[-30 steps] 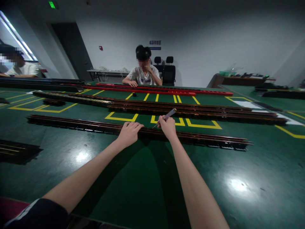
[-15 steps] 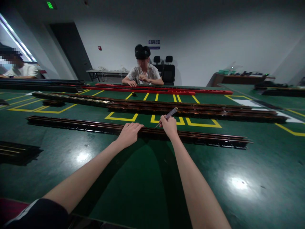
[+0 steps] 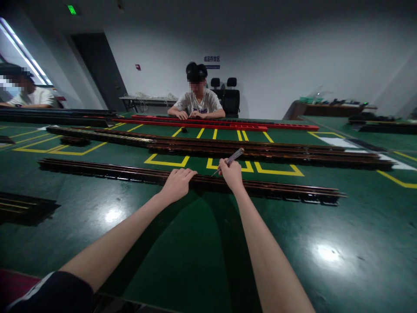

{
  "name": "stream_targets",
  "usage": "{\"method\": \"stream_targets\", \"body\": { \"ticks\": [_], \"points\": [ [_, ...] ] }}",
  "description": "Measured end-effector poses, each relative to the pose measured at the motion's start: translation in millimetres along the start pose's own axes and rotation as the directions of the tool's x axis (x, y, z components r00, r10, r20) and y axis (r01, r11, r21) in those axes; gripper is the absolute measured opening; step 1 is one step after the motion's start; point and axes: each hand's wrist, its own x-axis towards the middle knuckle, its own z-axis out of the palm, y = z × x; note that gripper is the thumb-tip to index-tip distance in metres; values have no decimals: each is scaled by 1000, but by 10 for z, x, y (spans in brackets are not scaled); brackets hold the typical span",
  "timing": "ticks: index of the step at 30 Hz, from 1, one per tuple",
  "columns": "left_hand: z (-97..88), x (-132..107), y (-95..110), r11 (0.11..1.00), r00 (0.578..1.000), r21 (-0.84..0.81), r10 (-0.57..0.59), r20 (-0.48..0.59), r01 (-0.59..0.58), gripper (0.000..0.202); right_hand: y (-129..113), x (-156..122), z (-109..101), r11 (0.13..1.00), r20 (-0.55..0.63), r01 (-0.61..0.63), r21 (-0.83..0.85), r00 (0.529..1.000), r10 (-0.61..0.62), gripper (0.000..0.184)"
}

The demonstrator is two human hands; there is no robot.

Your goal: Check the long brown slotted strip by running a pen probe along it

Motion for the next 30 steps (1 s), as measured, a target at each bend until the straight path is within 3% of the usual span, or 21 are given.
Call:
{"method": "stream_targets", "body": {
  "ticks": [13, 21, 30],
  "points": [
    [9, 9, -6, 999, 1000, -33, -9, -16, 8, 43, -38, -56, 20, 999, -35, -3, 41, 999, 5, 31],
    [7, 5, -6, 999, 1000, -36, -7, -26, 6, 44, -18, -16, -5, 997, 23, -58, 49, 998, 57, 30],
    [23, 6, -13, 1000, 999, 5, 9, -41, -9, 44, 24, 12, 14, 1000, -10, -12, 22, 1000, 12, 32]
  ]
}}
